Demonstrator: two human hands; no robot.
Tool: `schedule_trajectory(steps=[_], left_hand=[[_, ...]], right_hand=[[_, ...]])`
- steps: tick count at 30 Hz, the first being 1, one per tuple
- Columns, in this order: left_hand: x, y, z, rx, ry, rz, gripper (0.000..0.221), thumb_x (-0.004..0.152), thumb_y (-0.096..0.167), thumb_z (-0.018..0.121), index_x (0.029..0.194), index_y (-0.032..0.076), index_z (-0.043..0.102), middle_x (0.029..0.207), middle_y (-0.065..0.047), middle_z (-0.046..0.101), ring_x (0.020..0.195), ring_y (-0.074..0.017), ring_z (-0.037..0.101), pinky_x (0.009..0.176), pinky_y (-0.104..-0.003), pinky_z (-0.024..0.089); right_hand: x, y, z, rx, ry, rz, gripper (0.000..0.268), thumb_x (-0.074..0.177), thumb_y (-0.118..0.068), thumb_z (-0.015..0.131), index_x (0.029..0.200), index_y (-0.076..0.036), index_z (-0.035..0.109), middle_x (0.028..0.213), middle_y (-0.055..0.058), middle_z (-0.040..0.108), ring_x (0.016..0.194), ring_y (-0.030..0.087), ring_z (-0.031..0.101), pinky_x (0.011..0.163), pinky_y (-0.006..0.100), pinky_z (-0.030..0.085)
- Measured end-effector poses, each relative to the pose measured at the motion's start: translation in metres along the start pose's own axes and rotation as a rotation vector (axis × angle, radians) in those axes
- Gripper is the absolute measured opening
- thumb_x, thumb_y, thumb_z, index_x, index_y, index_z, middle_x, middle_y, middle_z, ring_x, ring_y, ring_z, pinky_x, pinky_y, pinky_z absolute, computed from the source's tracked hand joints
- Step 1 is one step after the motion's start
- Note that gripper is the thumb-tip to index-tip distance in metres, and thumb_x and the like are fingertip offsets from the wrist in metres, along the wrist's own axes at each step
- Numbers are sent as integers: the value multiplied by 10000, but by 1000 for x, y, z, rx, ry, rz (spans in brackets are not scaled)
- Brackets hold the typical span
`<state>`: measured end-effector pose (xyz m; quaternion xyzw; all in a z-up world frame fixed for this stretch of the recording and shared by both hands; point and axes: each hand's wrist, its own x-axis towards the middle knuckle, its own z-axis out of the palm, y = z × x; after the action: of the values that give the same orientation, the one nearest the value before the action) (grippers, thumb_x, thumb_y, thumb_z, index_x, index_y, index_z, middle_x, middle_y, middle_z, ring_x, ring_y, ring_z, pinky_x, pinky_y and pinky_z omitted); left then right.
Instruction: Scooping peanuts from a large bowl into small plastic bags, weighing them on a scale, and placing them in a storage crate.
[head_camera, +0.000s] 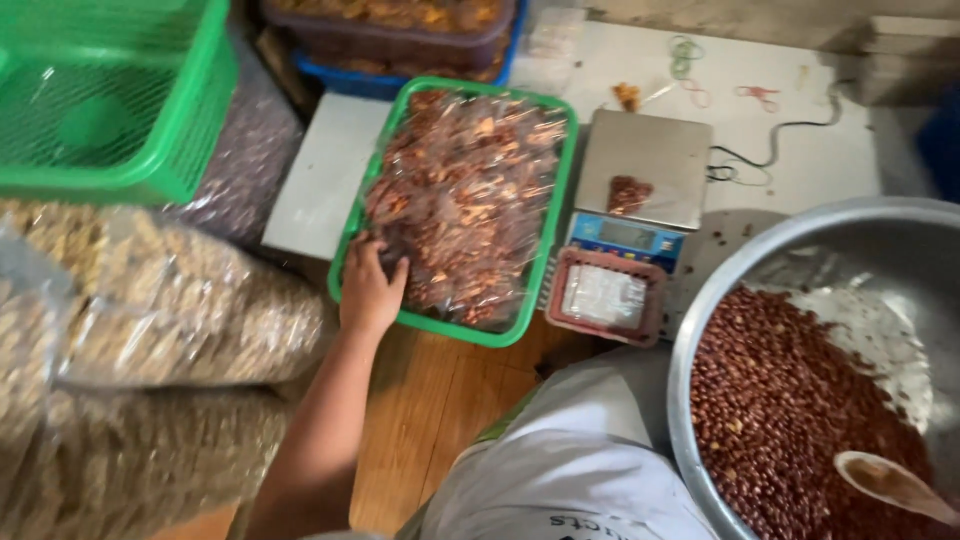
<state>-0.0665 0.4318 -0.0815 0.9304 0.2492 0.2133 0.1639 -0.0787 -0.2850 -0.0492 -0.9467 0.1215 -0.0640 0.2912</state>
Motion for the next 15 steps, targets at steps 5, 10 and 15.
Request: schedule_trajectory(steps=[5,10,15], left_hand=[[-3,83,-34,28,378,351,460,899,233,723,1339,150,618,1539,-126,477,1426,-375,459,1145,-563,347],[16,59,-37,-476,466,141,494,1079,258,532,1449,-36,387,1522,-257,416,1472,-407,387,1277,-470,265],[7,-36,-21,-814,330,-610,556,927,299,616,1438,115,496,1497,-52,479,1411,-233,423,1188,-422,272]], right_hand=[[-48,-18,37,-152,52,64,395,957,-133,692,1308,-287,790,1038,29,757,844,206,677,745,338,518],[-44,20,100,-383,-137,60,429,849,-323,709,1276,-333,754,970,0,785,1002,244,729,913,393,551],[-42,-160,61,-42,-97,23,318,923,-214,695,1227,-236,784,991,9,759,817,185,687,755,352,527]])
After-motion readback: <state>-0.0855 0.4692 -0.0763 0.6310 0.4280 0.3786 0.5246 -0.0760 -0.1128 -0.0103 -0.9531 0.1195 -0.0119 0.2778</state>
